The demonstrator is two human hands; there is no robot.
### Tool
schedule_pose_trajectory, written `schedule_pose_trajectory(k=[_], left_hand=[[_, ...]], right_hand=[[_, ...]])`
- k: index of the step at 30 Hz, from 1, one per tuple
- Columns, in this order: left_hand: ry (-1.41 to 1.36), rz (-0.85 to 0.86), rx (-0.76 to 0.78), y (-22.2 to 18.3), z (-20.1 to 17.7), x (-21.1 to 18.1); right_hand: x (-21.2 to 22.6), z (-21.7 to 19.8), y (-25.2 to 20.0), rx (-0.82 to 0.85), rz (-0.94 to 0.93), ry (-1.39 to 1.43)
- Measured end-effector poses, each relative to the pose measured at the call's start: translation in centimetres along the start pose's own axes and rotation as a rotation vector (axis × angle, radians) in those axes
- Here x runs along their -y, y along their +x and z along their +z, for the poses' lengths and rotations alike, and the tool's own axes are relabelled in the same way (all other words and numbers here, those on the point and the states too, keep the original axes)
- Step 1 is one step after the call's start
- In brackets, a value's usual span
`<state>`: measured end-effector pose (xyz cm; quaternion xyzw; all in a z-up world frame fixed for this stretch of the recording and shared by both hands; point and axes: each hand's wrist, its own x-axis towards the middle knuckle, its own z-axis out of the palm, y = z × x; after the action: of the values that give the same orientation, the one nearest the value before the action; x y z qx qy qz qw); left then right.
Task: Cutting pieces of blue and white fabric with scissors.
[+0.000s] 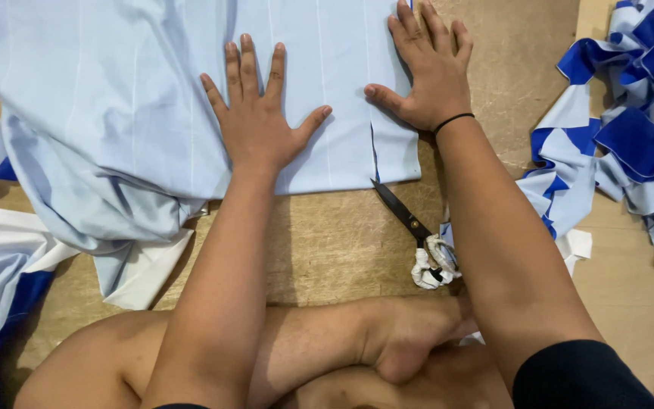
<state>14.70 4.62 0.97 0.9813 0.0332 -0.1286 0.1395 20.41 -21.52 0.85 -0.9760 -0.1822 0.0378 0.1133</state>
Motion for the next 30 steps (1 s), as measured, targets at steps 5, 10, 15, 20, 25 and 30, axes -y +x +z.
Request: schedule_pose_trajectory(k=[5,10,15,20,25,30], left_hand=[[0.024,0.072,0.010,-2.1,-0.7,-1.9],[-0.026,0.320,-0.200,-6.6,5.8,-3.7],[-0.018,0.306,-0.295,-7.7,5.2,-4.5],[-0.037,0.303,-0.287,-8.3,4.7,-4.4],[-0.064,0.285,-0.259,-6.8,4.9,-4.6],[0.020,0.265,-0.262,-7.5,5.7,-4.3]], right_hand=[[-0.4,0.3,-0.1,-0.005,-0.006,0.005],[-0.8,0.8,0.3,-0.054,-0.011,0.064],[-0.3,0.4,0.1,-0.012,0.043,0.056],[-2.6,2.7,0.2,-0.042,-0.001,0.160],[3.8,-2.6,-5.5,-0.125,0.169,0.299],[10.7,-7.0,-20.4,0.249,0.549,0.320]])
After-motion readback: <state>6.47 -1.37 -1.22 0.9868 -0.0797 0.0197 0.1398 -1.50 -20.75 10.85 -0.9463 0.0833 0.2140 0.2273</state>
